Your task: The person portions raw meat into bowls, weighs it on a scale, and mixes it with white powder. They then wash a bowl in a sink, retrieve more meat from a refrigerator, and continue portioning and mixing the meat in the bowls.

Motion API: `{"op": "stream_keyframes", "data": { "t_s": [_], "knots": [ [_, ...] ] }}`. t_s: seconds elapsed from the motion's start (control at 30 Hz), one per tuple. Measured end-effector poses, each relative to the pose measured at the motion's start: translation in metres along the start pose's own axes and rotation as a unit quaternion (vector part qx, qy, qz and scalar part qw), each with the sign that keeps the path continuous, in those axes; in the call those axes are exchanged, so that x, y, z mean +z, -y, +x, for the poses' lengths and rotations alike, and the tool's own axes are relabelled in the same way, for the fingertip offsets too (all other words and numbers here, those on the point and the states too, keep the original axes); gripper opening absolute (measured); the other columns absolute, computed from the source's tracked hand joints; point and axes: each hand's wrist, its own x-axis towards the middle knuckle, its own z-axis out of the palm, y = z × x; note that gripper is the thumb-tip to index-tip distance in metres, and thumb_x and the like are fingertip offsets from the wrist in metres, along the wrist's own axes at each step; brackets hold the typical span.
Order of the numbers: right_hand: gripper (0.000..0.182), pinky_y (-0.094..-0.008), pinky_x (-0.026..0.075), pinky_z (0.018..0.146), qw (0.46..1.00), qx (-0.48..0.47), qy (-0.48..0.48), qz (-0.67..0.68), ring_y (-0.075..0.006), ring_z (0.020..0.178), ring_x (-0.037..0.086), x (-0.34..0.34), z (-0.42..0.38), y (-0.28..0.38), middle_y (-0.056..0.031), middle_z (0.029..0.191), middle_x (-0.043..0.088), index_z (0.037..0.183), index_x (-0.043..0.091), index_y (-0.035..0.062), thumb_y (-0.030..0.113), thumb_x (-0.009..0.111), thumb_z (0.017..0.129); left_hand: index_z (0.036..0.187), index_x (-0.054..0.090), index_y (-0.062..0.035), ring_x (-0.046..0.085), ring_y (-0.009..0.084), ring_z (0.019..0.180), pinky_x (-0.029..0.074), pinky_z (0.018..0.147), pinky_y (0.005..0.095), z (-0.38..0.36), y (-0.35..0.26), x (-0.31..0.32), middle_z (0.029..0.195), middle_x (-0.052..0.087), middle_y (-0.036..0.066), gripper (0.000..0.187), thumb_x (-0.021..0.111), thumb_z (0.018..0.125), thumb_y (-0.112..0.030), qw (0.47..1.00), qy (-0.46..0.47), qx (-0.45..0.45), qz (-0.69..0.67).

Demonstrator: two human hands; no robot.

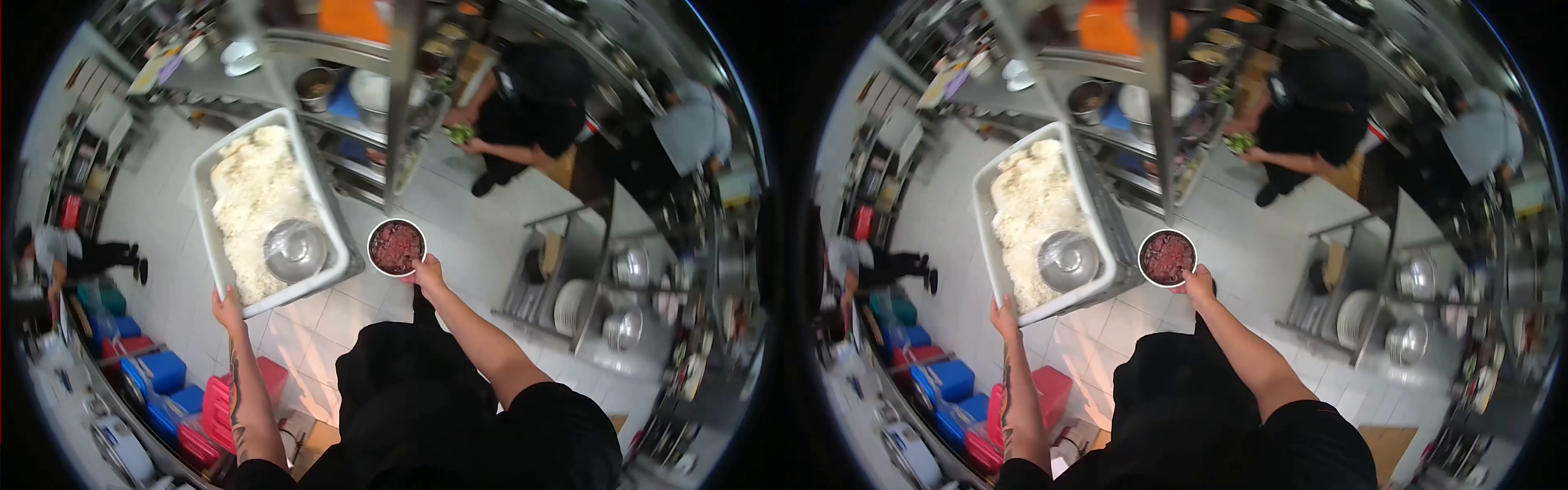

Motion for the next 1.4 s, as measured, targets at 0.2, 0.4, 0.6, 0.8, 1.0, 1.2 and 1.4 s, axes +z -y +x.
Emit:
{"op": "stream_keyframes", "data": {
  "t_s": [0.2,0.4,0.6,0.8,1.0,1.2,1.4],
  "knots": [
    [0.015,-0.0414,0.066,0.06,0.995,-0.033,-0.04,0.086,-0.0344,0.074,0.072,-0.109,-0.186,0.007,-0.0214,0.106,0.061,0.102,0.045,-0.006,0.0,0.055,0.093,0.136,0.055,0.0028,0.065,0.0261,0.106,0.053,0.091,0.0374,-0.054,-0.001,0.036,0.124,0.065,0.018,0.045,0.064,0.094,-0.01,0.995,-0.092,-0.025,-0.041],
    [0.014,-0.0393,0.065,0.057,0.986,-0.05,-0.106,0.117,-0.0314,0.071,0.072,-0.16,-0.305,0.006,-0.0183,0.098,0.06,0.099,0.045,-0.0043,0.001,0.056,0.092,0.135,0.054,0.0032,0.063,0.0345,0.109,0.053,0.095,0.0435,-0.095,-0.025,0.083,0.129,0.061,0.022,0.046,0.064,0.093,-0.015,0.981,-0.131,-0.114,-0.089],
    [0.014,-0.0416,0.065,0.054,0.971,-0.064,-0.188,0.133,-0.0328,0.062,0.07,-0.252,-0.356,-0.019,-0.0179,0.084,0.058,0.093,0.043,-0.0019,0.0,0.057,0.09,0.151,0.028,-0.0036,0.055,0.0411,0.121,0.051,0.1,0.0523,-0.127,-0.019,0.128,0.146,0.043,0.026,0.076,0.067,0.092,-0.029,0.977,-0.076,-0.119,-0.161],
    [0.022,-0.0452,0.065,0.061,0.951,-0.053,-0.208,0.221,-0.0376,0.072,0.071,-0.383,-0.438,-0.024,-0.0231,0.095,0.061,0.104,0.046,-0.0083,0.001,0.058,0.088,0.157,-0.004,-0.0044,0.033,0.0405,0.144,0.029,0.116,0.0588,-0.219,-0.038,0.123,0.163,0.015,0.022,0.108,0.055,0.091,-0.066,0.98,0.079,-0.146,-0.11],
    [0.016,-0.0436,0.066,0.056,0.905,-0.159,-0.295,0.263,-0.0397,0.068,0.07,-0.517,-0.471,-0.004,-0.021,0.092,0.057,0.094,0.043,-0.0028,-0.001,0.057,0.087,0.157,0.011,0.002,0.028,0.0349,0.148,0.03,0.118,0.0457,-0.407,0.004,0.189,0.162,0.018,0.024,0.089,0.059,0.098,-0.046,0.957,0.278,-0.004,0.086],
    [0.024,-0.0433,0.066,0.059,0.857,-0.21,-0.351,0.314,-0.0443,0.073,0.071,-0.621,-0.422,0.033,-0.024,0.098,0.056,0.105,0.035,-0.0058,-0.004,0.052,0.088,0.126,0.066,-0.0015,0.068,0.025,0.11,0.051,0.098,0.0356,-0.613,-0.078,0.289,0.117,0.071,0.015,0.038,0.064,0.098,-0.027,0.692,0.647,0.294,0.125],
    [0.024,-0.0393,0.067,0.065,0.829,-0.182,-0.39,0.358,-0.0405,0.08,0.072,-0.665,-0.389,0.055,-0.0302,0.107,0.062,0.109,0.038,-0.0093,0.0,0.052,0.092,0.119,0.07,-0.001,0.068,0.0186,0.101,0.051,0.092,0.0311,-0.66,-0.204,0.481,0.112,0.073,0.011,0.03,0.064,0.097,-0.021,0.715,0.621,0.322,0.009]
  ]
}}
